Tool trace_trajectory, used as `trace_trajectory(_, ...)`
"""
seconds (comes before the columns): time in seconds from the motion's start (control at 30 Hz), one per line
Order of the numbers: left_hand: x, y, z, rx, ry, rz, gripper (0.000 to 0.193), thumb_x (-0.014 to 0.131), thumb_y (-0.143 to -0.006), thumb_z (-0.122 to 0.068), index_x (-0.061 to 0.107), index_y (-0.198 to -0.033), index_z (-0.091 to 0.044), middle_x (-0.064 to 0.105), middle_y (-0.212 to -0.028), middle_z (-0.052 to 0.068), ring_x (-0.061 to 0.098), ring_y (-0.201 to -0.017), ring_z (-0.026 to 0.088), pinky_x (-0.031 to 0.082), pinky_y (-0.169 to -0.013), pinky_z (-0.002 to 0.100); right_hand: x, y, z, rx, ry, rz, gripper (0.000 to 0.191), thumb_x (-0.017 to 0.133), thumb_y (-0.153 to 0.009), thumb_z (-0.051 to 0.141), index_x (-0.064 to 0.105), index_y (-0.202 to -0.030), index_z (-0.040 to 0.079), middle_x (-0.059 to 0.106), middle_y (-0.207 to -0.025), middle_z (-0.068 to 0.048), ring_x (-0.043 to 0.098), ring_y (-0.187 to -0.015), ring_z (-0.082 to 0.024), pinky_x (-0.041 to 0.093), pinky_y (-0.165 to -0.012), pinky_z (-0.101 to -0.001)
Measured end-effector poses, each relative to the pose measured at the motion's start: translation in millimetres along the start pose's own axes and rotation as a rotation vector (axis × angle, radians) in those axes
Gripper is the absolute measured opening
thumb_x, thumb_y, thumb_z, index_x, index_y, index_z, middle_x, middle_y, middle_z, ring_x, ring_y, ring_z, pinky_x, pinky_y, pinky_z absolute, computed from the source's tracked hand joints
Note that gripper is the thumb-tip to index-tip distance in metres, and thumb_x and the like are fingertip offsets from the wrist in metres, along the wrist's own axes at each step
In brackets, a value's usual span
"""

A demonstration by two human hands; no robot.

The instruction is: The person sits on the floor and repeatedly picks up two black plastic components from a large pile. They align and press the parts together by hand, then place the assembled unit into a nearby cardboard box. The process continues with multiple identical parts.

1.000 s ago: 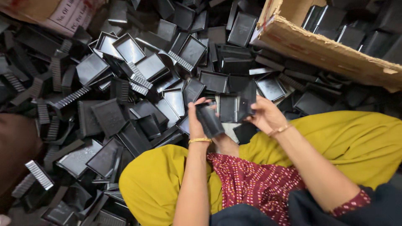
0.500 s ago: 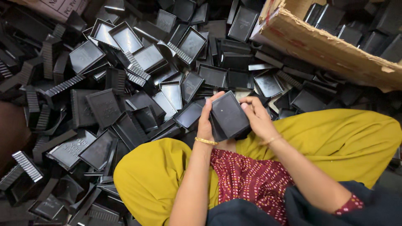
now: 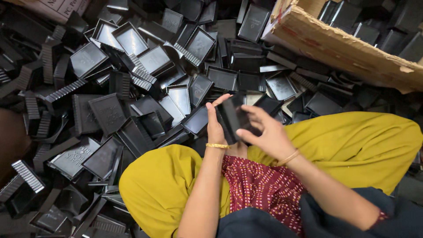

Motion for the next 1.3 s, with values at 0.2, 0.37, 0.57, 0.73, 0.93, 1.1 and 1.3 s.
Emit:
trace_trajectory(0.2, -1.0, 2.9, -6.5, 0.105, -0.249, -0.02, 0.061, 0.027, -0.109, -0.052, 0.063, -0.122, -0.004, 0.067, -0.125, 0.011, 0.062, -0.119, 0.024, 0.048, -0.106, 0.037, 10.5, 2.3, -18.4, 0.205, 0.026, 0.12, 0.064, 0.081, -0.08, 0.024, 0.06, -0.139, 0.01, 0.069, -0.123, -0.012, 0.07, -0.111, -0.019, 0.055, -0.097, -0.0336)
trace_trajectory(0.37, -12.6, 3.4, -41.0, 0.358, -1.165, -0.228, 0.059, 0.035, -0.108, -0.038, 0.067, -0.077, 0.001, 0.067, -0.072, 0.017, 0.067, -0.071, 0.032, 0.05, -0.071, 0.04, 7.2, 4.9, -32.6, 0.46, -0.242, 0.256, 0.042, 0.078, -0.088, 0.024, 0.068, -0.124, 0.004, 0.061, -0.092, -0.007, 0.054, -0.087, -0.015, 0.046, -0.076, -0.0319)
trace_trajectory(0.57, -11.5, 12.7, -44.3, 0.47, -1.197, -0.483, 0.056, 0.036, -0.109, -0.034, 0.063, -0.074, 0.0, 0.066, -0.072, 0.019, 0.065, -0.07, 0.038, 0.047, -0.071, 0.045, 12.9, 10.1, -20.3, 0.083, 0.027, -0.035, 0.034, 0.085, -0.077, 0.017, 0.062, -0.098, 0.003, 0.069, -0.084, 0.001, 0.065, -0.075, -0.004, 0.056, -0.067, -0.0234)
trace_trajectory(0.73, -3.8, -42.3, -48.8, 0.444, -1.206, -0.17, 0.041, 0.045, -0.109, -0.041, 0.066, -0.12, -0.006, 0.07, -0.121, 0.014, 0.067, -0.114, 0.033, 0.052, -0.103, 0.045, -76.7, -26.6, 14.6, 0.025, -0.248, -0.375, 0.027, 0.085, -0.085, 0.014, 0.059, -0.093, 0.011, 0.07, -0.093, 0.001, 0.062, -0.081, -0.008, 0.053, -0.072, -0.0238)
trace_trajectory(0.93, -29.1, -110.6, -63.5, -0.177, -2.151, -0.062, 0.092, 0.081, -0.078, -0.05, 0.033, -0.154, -0.028, 0.039, -0.155, 0.012, 0.025, -0.151, 0.034, 0.005, -0.106, 0.08, -147.9, -46.5, 35.7, -0.21, -0.805, -0.375, 0.022, 0.064, -0.099, 0.016, 0.069, -0.116, 0.003, 0.071, -0.112, -0.011, 0.07, -0.105, -0.022, 0.06, -0.097, -0.0351)
trace_trajectory(1.1, -12.6, -87.8, -80.4, 0.151, -1.966, 0.031, 0.085, 0.087, -0.073, -0.033, 0.045, -0.147, -0.03, 0.049, -0.138, 0.012, 0.046, -0.134, 0.032, 0.017, -0.115, 0.07, -55.9, -121.9, -40.2, -0.29, 0.37, 0.061, 0.056, 0.078, -0.084, 0.012, 0.057, -0.135, 0.002, 0.062, -0.132, -0.017, 0.062, -0.122, -0.031, 0.051, -0.104, -0.0426)
trace_trajectory(1.3, 1.5, -29.8, -95.7, 0.388, -1.165, 0.008, 0.074, 0.078, -0.082, -0.025, 0.048, -0.148, -0.02, 0.045, -0.136, 0.014, 0.051, -0.123, 0.028, 0.045, -0.107, 0.042, -21.5, -160.4, -75.2, -0.221, 0.889, 0.311, 0.092, 0.084, -0.068, 0.013, 0.044, -0.151, 0.019, 0.047, -0.137, -0.02, 0.048, -0.125, -0.041, 0.045, -0.101, -0.0471)
Point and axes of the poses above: each hand's wrist, its own y-axis away from the middle knuckle, its own x-axis out of the palm, z = x × y, the point moved 4 cm from there along -y, towards the middle knuckle
